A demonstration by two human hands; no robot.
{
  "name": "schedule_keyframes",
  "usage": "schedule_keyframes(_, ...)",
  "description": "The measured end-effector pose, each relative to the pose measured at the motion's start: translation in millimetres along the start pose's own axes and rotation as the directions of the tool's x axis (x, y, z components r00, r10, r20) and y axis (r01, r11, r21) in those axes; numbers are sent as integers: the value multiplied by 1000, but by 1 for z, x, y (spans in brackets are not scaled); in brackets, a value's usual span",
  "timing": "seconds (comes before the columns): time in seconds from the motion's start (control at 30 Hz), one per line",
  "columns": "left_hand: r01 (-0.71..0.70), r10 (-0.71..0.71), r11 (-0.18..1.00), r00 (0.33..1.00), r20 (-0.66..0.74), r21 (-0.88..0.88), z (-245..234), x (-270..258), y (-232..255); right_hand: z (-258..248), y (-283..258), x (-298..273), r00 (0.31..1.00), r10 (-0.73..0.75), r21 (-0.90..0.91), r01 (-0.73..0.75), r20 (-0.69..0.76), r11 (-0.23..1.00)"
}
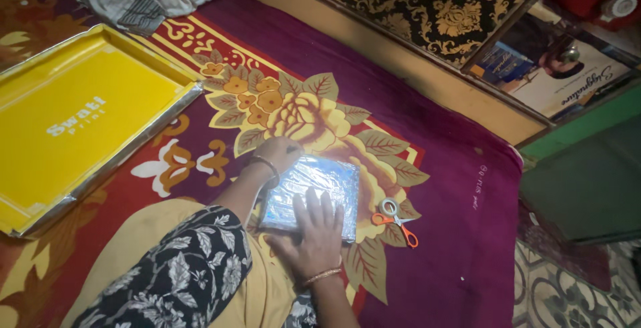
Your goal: The person wraps a small rectangular box with silver foil paper, folds the edges, and secures them with clear tape. They then tie a yellow ribbon around the box and adjust the bow.
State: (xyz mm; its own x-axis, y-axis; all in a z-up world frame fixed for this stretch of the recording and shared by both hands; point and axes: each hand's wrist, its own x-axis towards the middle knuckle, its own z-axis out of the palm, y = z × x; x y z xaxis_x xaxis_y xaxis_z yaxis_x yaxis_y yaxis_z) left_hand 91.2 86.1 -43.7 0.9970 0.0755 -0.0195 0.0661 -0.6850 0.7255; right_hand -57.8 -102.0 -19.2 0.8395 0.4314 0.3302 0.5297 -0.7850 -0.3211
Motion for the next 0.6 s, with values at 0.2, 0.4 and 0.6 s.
schedule_keyframes(0.2, -1, 5, 996, 999, 38, -94, -12, -15, 17, 0, -6, -1, 996, 26, -100, -18, 85, 995)
schedule_keyframes(0.4, 175, -165, 984, 968, 188, -35, -48, -29, 47, -2, 16, -3, 994, -96, -63, 93, -44, 994)
schedule_keyframes(0.6, 98, -41, 931, 985, 167, -350, -62, 3, 45, -17, 36, -4, 972, -66, 122, 95, -226, 988)
